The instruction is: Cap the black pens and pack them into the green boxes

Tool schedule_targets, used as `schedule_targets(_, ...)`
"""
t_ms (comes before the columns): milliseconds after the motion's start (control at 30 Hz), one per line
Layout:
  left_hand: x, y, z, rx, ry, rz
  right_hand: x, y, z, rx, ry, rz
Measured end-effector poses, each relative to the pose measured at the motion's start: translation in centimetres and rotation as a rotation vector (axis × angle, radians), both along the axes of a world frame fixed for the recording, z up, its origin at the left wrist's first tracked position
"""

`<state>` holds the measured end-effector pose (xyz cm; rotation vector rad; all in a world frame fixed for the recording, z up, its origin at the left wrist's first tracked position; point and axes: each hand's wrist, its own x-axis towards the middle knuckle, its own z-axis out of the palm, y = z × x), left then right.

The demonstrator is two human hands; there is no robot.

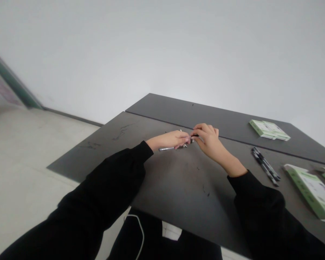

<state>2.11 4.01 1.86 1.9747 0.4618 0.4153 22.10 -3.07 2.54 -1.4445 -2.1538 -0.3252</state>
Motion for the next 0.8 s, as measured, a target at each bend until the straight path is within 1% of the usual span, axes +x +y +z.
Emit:
schedule_targets(67, -0.5, 1.2, 0.0, -0.081, -0.094, 0.113, 0.3, 1.5, 0.6, 0.030, 0.120, -0.028)
schedule_targets(133, -1.2, 2.6, -0.1, -0.107, -0.166, 0.239, 0.9, 3.2, 0.6, -0.002, 0.209, -0.056)
schedule_targets(200, -1.7, 3.6, -0.3, -0.104, -0.214, 0.342, 1.6, 4.8, -0.3, -0.111, 0.199, -0.048)
schedule_targets(300, -1.9, 4.3, -0.8, -0.108, -0.233, 0.427, 2.0, 6.3, -2.5, -0.267, 0.103, -0.008)
schedule_targets(400, -1.5, 4.2, -1.3, -0.120, -0.216, 0.450, 1.9, 6.7, -4.5, -0.353, 0.040, 0.019)
schedule_targets(467, -1.3, 3.9, -1.4, -0.119, -0.197, 0.435, 1.7, 6.8, -5.1, -0.399, 0.004, 0.017)
schedule_targets(533, -1.2, 3.8, -1.5, -0.084, -0.176, 0.408, 1.7, 6.8, -5.2, -0.437, -0.030, 0.003)
schedule_targets(667, -1.1, 3.8, -1.6, 0.037, -0.132, 0.393, 1.6, 6.7, -4.4, -0.495, -0.088, -0.040)
schedule_targets(800, -1.1, 3.6, -1.5, 0.068, -0.111, 0.398, 1.5, 6.5, -3.8, -0.546, -0.115, -0.066)
